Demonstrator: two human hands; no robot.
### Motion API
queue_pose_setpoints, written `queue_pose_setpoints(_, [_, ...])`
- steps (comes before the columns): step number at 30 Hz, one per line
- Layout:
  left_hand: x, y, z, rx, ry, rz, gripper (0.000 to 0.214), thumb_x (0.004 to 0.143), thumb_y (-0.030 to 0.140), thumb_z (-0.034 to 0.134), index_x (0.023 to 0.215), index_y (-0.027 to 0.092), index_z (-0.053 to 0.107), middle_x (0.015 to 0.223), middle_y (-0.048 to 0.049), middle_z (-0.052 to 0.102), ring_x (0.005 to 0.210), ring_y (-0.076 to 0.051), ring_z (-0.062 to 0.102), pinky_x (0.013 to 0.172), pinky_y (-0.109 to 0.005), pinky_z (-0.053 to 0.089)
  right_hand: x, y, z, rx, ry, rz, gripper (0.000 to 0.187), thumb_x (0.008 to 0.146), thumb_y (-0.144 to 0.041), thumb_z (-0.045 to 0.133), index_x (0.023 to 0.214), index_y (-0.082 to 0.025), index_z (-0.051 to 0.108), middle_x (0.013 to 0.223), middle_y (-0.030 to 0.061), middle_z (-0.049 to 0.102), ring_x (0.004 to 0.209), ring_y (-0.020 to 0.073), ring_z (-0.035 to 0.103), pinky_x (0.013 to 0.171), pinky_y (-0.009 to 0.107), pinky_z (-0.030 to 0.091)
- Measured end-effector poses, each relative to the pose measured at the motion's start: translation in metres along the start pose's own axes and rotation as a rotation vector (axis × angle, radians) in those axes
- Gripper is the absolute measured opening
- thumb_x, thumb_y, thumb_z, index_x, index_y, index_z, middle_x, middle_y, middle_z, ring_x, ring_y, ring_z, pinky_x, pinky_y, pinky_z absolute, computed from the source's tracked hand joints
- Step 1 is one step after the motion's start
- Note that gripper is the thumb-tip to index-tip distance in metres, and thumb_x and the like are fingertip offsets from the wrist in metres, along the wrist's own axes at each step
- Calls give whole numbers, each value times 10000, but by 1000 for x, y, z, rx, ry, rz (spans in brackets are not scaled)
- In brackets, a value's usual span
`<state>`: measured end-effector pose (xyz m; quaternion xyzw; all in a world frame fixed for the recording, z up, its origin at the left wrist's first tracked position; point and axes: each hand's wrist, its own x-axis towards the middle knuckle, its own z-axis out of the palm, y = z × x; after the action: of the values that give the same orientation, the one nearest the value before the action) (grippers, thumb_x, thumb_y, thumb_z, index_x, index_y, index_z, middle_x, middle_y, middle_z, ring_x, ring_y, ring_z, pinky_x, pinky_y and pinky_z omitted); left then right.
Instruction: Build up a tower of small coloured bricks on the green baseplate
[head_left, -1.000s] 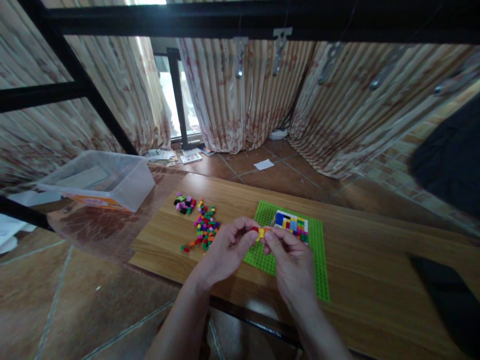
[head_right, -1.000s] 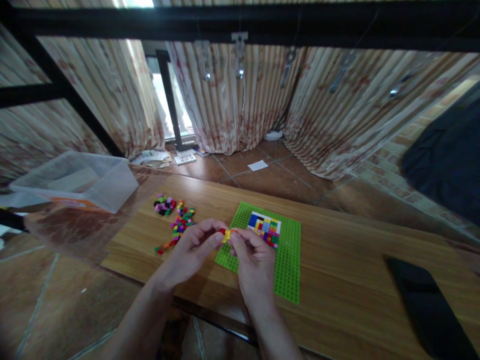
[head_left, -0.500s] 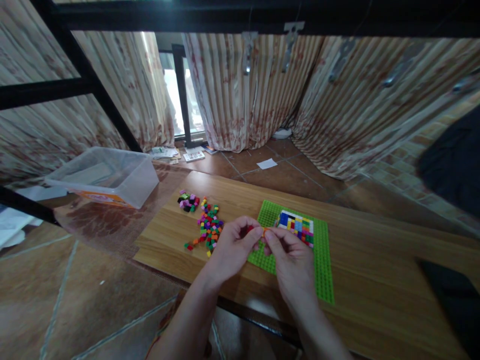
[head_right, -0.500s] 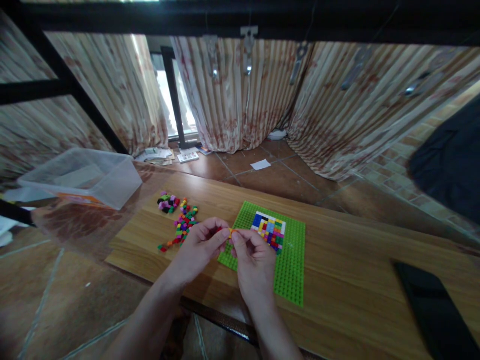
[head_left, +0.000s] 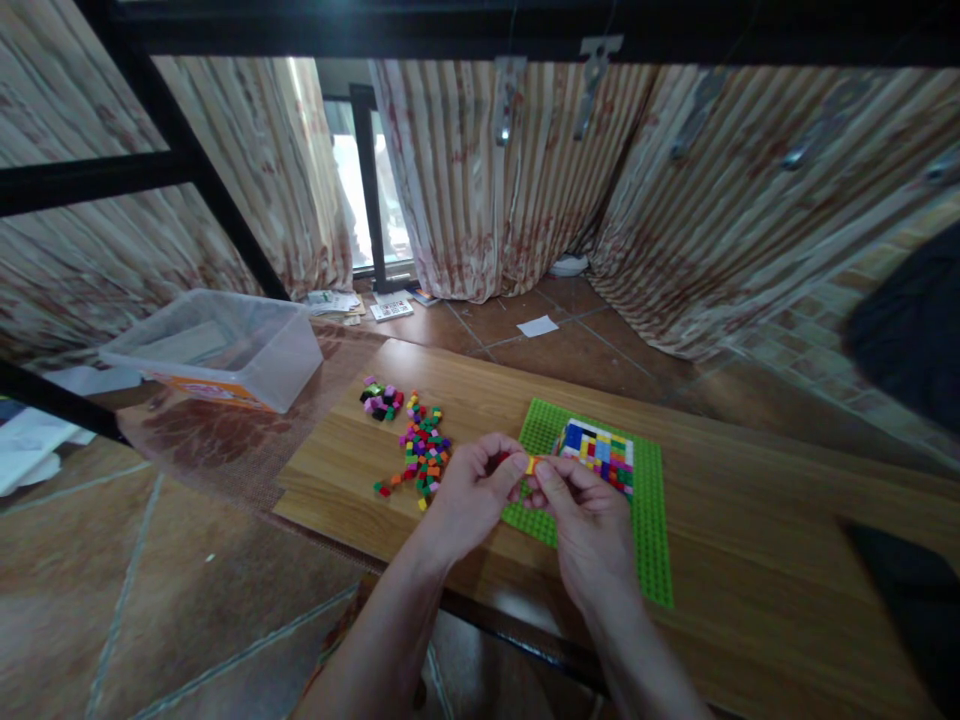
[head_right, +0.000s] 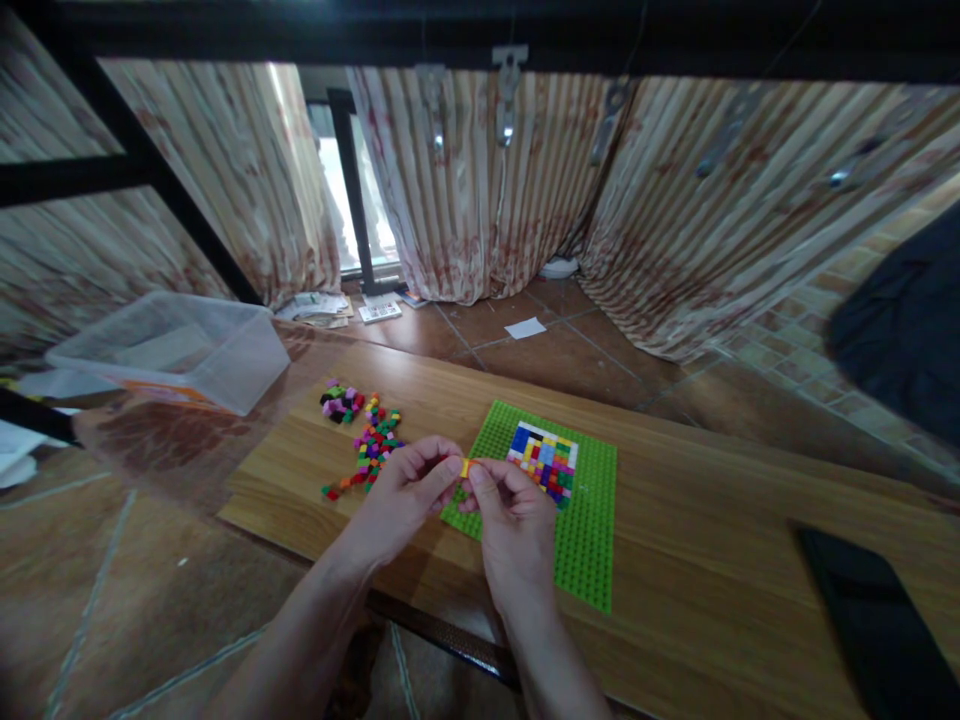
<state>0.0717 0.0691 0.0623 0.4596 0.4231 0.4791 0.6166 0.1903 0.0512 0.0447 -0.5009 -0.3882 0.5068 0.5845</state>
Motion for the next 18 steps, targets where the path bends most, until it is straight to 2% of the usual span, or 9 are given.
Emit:
queue_pose_setpoints(4, [0, -4, -2, 1, -57, 25, 257, 835, 393, 628, 817, 139, 596, 608, 48, 512, 530, -60, 433, 525, -187, 345, 1, 0, -1, -126, 14, -73, 233, 783, -413, 688, 810, -182, 701, 699, 4, 665, 593, 125, 578, 570, 258, 487])
queue_pose_setpoints(7, [1, -6, -3, 2, -60, 42, 251, 833, 383, 637, 798, 140, 585, 615, 40, 531, 553, -71, 476, 534, -192, 358, -1, 1, 0, -141, -5, -75, 242, 800, -417, 671, 805, -176, 692, 707, 11, 668, 581, 121, 570, 558, 255, 482])
queue_pose_setpoints(13, [-1, -1, -3, -115, -52, -22, 307, 767, 417, 702, 759, 135, 583, 573, 45, 527, 492, -59, 443, 490, -193, 338, -5, 1, 3, 1, -15, 0, 244, 766, -414, 710, 801, -174, 690, 690, 11, 671, 593, 129, 596, 553, 262, 497])
queue_pose_setpoints(18, [-4, 4, -2, -227, -62, -70, 328, 736, 434, 723, 741, 131, 596, 547, 59, 491, 445, -30, 337, 459, -179, 283, -5, -1, 8, 151, 25, 93, 268, 683, -412, 780, 755, -171, 689, 637, -7, 643, 527, 106, 560, 515, 253, 499])
